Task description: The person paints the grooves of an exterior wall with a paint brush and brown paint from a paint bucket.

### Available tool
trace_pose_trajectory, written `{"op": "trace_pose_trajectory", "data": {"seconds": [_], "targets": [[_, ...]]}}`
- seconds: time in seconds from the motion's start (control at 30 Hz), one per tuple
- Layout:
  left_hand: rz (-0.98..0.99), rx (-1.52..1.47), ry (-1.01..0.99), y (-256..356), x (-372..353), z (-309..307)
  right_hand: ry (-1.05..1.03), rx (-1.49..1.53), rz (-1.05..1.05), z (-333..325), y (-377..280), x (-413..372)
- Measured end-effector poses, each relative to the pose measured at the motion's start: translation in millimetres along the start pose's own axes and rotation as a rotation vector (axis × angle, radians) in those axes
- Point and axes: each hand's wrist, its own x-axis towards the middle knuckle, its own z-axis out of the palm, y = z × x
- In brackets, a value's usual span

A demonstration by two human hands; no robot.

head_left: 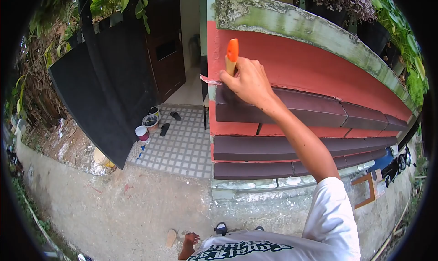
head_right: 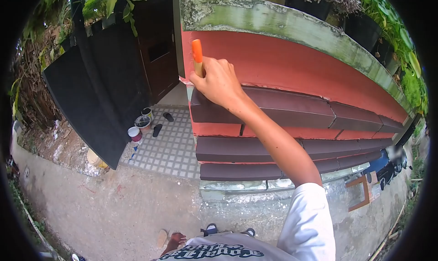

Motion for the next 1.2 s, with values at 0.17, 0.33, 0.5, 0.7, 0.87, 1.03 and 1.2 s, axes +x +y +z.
{"op": "trace_pose_trajectory", "data": {"seconds": [0.17, 0.33, 0.5, 0.7, 0.87, 1.03, 1.2], "targets": [[0.004, 0.004, -0.048, 2, -1, 2, 0.090, 0.077, 0.042, -10, 47, -11], [0.013, 0.022, -0.047, 22, -2, 0, -0.006, -0.111, 0.216, -63, 76, -24], [0.166, 0.011, -0.014, 41, -7, -5, 0.033, -0.167, 0.102, -46, 46, -6], [0.133, -0.001, -0.003, 36, -8, -9, -0.006, 0.443, 0.166, 20, 12, 10], [0.040, -0.048, 0.027, 23, -14, -6, 0.072, 0.238, 0.126, 19, 41, 6], [0.038, -0.038, 0.022, 12, -20, -9, 0.073, 0.241, 0.269, -18, 53, 3], [0.035, 0.004, 0.011, 11, -10, -11, 0.036, 0.393, 0.207, 8, 35, -1]]}}
